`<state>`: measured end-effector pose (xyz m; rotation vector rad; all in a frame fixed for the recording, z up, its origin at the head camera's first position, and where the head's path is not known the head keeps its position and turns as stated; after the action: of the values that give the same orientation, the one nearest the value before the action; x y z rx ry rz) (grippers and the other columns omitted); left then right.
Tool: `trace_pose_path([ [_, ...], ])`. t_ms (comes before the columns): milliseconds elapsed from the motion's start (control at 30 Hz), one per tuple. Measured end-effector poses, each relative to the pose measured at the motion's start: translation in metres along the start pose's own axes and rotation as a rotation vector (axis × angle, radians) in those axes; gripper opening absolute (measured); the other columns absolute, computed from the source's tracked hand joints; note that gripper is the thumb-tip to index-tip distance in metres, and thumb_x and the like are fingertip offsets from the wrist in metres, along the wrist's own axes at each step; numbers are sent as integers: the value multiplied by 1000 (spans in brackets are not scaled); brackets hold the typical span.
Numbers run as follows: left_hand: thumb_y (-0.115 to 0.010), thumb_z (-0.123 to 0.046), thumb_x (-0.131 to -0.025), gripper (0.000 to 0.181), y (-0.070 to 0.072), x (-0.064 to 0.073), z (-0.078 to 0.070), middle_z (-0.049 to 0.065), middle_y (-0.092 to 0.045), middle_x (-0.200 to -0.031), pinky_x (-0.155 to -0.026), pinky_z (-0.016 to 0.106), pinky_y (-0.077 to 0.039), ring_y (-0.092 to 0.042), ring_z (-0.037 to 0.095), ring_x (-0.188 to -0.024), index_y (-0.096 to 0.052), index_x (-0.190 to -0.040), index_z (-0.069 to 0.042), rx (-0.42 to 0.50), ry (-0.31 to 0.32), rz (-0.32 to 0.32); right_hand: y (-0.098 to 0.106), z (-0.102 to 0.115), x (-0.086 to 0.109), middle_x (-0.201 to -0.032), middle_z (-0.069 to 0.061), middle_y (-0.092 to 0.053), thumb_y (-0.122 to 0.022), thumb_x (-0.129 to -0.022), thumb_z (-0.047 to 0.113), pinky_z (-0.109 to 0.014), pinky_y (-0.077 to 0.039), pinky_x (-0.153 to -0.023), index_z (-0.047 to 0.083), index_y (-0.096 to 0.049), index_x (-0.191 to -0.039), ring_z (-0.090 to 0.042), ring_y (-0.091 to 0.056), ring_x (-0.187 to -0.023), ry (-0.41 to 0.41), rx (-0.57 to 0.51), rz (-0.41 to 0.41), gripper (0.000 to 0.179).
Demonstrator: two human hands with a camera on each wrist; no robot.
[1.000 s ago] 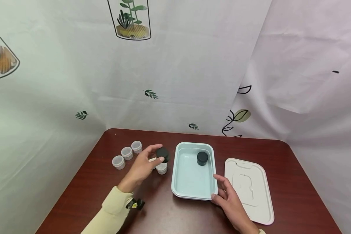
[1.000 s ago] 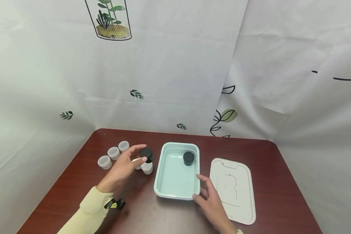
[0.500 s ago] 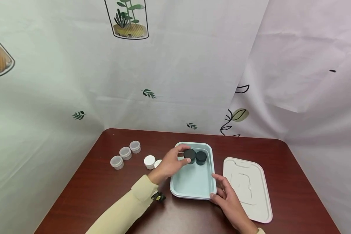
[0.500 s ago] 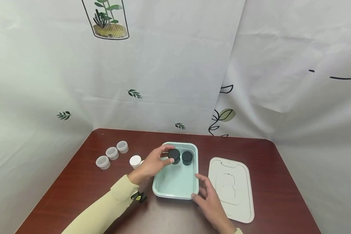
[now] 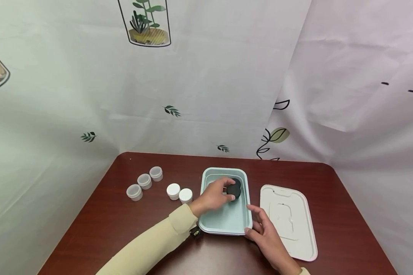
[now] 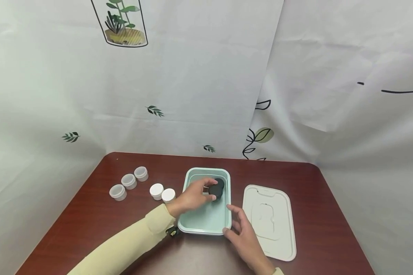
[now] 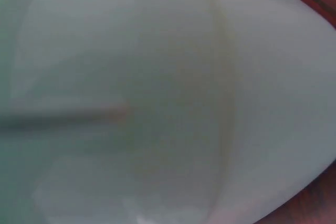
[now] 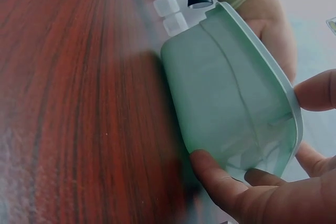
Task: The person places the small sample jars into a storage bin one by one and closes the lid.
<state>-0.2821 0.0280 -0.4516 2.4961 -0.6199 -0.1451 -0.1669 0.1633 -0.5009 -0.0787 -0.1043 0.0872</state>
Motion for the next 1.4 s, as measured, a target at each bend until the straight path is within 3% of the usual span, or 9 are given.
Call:
trace_pose_path([
  [233,-82,-8,-91,44,-9,0,9,11,-72,-109,-84,34,-52,-65,20,-96,-65,-131,-6,-77,21,7,-3,-3,-1,-165,-25,-35,-61,-96,-6,-32,-61,-90,6,-39,-154,-41,-56,-139,-23,-1,11,64],
  [333,-83,-8,-91,44,-13,0,13,10,-72,-105,-80,32,-52,-64,16,-90,-66,-131,-7,-76,39,12,-4,-4,0,-165,-25,-35,-61,-96,-5,-32,-61,-91,6,-38,-155,-41,-55,-139,-29,1,25,64],
  [900,-85,-17,-91,41,-16,1,17,7,-72,-109,-83,34,-53,-65,18,-97,-66,-126,-9,-90,52,-23,-2,-3,1,-159,-25,-41,-61,-96,-6,-32,-61,-89,9,-41,-154,-37,-58,-136,-28,6,-2,63],
  [1033,-84,-21,-92,44,-9,4,12,13,-72,-119,-93,40,-56,-68,25,-109,-66,-130,-6,-59,56,-32,-3,-3,1,-159,-25,-41,-61,-97,-6,-32,-61,-89,9,-41,-154,-37,-59,-136,-32,20,-3,63],
  [1200,-81,-27,-94,48,8,8,5,16,-70,-133,-104,46,-56,-69,30,-124,-66,-134,-5,47,55,-36,-2,-1,2,-155,-25,-44,-60,-96,-6,-32,-61,-90,7,-40,-155,-37,-59,-137,-29,38,-10,63],
  [1400,-81,-29,-95,44,42,18,-1,12,-70,-137,-103,43,-58,-69,29,-127,-69,-132,-10,150,42,-101,1,0,3,-154,-25,-47,-61,-96,-6,-30,-61,-90,7,-41,-155,-32,-60,-135,-23,48,-19,63],
])
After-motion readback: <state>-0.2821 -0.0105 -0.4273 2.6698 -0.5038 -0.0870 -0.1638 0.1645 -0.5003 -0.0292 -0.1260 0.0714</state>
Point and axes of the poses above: each hand's wrist, its own x-axis away from the middle knuckle, its own y-axis out of the back of the hand, z = x × y, the point moved 10 cm from there along -x, towards the middle knuckle
